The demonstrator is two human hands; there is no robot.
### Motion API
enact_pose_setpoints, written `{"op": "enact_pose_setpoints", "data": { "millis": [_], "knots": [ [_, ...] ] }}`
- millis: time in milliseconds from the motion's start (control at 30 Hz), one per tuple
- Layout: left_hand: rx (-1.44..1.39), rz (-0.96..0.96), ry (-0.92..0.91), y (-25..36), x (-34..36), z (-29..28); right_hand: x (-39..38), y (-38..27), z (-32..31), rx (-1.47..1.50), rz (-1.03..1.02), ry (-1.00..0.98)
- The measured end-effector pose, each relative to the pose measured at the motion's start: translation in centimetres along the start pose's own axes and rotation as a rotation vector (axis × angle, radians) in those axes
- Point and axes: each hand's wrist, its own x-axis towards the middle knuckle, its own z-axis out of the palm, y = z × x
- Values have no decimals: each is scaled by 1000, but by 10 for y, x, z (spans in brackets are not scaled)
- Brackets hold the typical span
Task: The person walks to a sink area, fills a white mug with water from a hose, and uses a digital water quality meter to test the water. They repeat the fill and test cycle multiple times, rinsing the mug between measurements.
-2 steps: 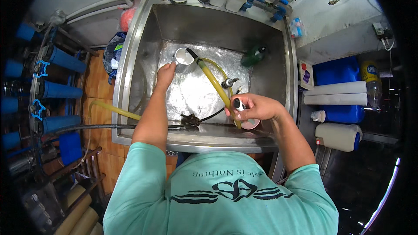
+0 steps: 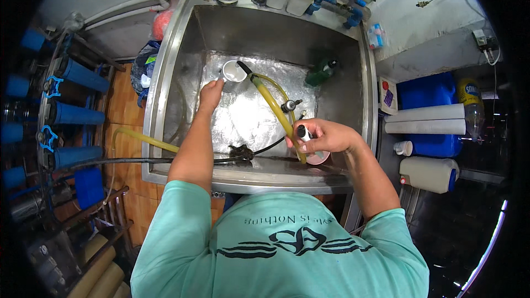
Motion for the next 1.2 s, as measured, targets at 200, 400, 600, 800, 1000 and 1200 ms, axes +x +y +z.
{"op": "enact_pose_setpoints", "data": {
  "millis": [200, 400, 600, 800, 1000, 1200],
  "knots": [
    [-54, 78, 13, 12, 7, 3, 0, -4, -8, -26, -5, 17],
    [-164, 54, 14, 17, 3, 2, -1, 0, -11, -36, -78, 22],
    [-145, 72, 19, 20, 5, 4, -6, 2, -10, 10, -74, 51],
    [-117, 88, 81, 28, 4, -3, -9, -2, -13, 15, -46, 101],
    [2, 181, 77, 39, 12, -15, 1, -1, -7, -54, -58, 58],
    [-53, 224, -30, 36, 3, -1, 24, 2, -20, -51, 12, 98]
  ]
}}
